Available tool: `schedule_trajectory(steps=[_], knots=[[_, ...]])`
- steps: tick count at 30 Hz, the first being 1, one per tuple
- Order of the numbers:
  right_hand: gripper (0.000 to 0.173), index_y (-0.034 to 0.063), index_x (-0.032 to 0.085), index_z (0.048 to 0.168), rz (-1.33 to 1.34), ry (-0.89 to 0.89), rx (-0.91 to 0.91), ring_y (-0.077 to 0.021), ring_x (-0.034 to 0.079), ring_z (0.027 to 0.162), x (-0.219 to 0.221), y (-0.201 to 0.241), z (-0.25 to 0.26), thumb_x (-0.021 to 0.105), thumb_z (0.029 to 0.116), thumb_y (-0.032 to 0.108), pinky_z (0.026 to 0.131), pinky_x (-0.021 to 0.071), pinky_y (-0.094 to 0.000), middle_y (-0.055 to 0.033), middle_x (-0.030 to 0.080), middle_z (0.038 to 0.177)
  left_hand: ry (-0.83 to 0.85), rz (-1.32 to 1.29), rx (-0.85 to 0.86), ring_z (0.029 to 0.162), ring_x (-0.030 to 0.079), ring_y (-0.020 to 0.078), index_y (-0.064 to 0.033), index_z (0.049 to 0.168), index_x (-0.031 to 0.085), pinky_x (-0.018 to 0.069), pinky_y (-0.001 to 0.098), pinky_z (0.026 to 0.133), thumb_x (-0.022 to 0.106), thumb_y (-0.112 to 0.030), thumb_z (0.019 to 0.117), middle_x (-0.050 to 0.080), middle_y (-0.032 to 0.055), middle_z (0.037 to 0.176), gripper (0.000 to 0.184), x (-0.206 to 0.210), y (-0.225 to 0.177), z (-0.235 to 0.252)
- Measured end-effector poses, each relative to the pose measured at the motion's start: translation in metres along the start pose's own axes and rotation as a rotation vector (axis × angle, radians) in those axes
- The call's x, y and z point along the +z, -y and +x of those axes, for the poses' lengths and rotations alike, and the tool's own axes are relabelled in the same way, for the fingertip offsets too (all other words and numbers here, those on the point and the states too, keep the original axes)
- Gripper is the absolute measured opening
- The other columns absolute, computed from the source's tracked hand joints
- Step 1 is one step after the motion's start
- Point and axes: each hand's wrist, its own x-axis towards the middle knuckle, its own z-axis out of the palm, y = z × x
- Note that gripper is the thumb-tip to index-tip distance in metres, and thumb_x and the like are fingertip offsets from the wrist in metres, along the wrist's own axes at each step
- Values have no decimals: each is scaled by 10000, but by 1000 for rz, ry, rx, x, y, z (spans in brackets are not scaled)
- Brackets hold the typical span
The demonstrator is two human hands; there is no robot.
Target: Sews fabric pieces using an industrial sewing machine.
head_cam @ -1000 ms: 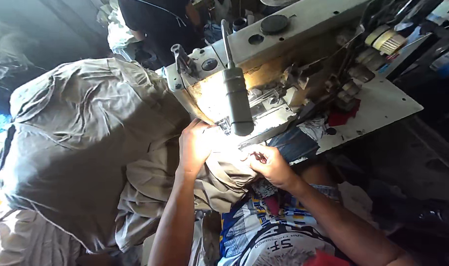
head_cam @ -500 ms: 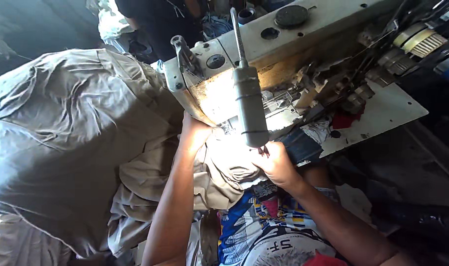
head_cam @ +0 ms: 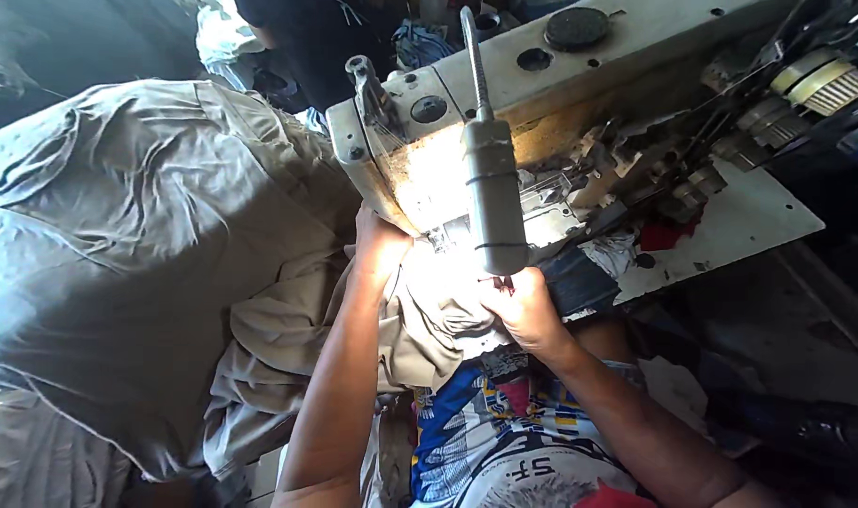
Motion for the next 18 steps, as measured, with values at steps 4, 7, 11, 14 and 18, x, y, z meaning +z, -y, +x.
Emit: schedule_trajectory(steps=[4, 7, 11, 14, 18], knots=[[44, 16, 679, 838, 13, 28, 2, -73, 571, 620, -1, 0, -5, 696, 858, -19, 565, 486, -233, -21, 615, 698, 55, -232, 33, 1031, 645, 25, -84, 1182, 645, 534, 252, 931, 808, -229, 802, 691, -3, 1077, 439, -10, -9, 0], [45, 8, 684, 865, 33, 22, 10, -88, 585, 635, -1, -3, -3, 702, 858, -33, 581, 503, -243, -37, 625, 720, 97, -318, -16, 926, 639, -41, -75, 1141, 647, 539, 184, 852, 796, -215, 782, 684, -44, 996, 412, -13, -11, 2], [43, 8, 691, 871, 16, 15, 3, -92, 593, 641, 0, -2, -3, 700, 860, -32, 587, 509, -245, -39, 632, 721, 99, -179, -27, 984, 641, 17, -57, 1167, 651, 521, 248, 907, 788, -222, 788, 688, 13, 1048, 435, -11, -6, 3], [47, 13, 677, 846, 23, 13, 10, -88, 582, 624, 0, -2, -4, 698, 861, -27, 569, 497, -242, -34, 618, 705, 67, -163, -6, 992, 655, 65, -55, 1154, 655, 523, 285, 913, 810, -176, 788, 697, 46, 1044, 416, -13, -11, 0], [57, 17, 675, 823, 28, 27, 41, -82, 554, 599, 1, -2, -2, 690, 868, -15, 537, 464, -236, -26, 599, 682, 68, -196, -3, 1007, 657, 57, -78, 1174, 647, 534, 289, 921, 806, -210, 781, 698, 28, 1064, 444, -11, -4, 2]])
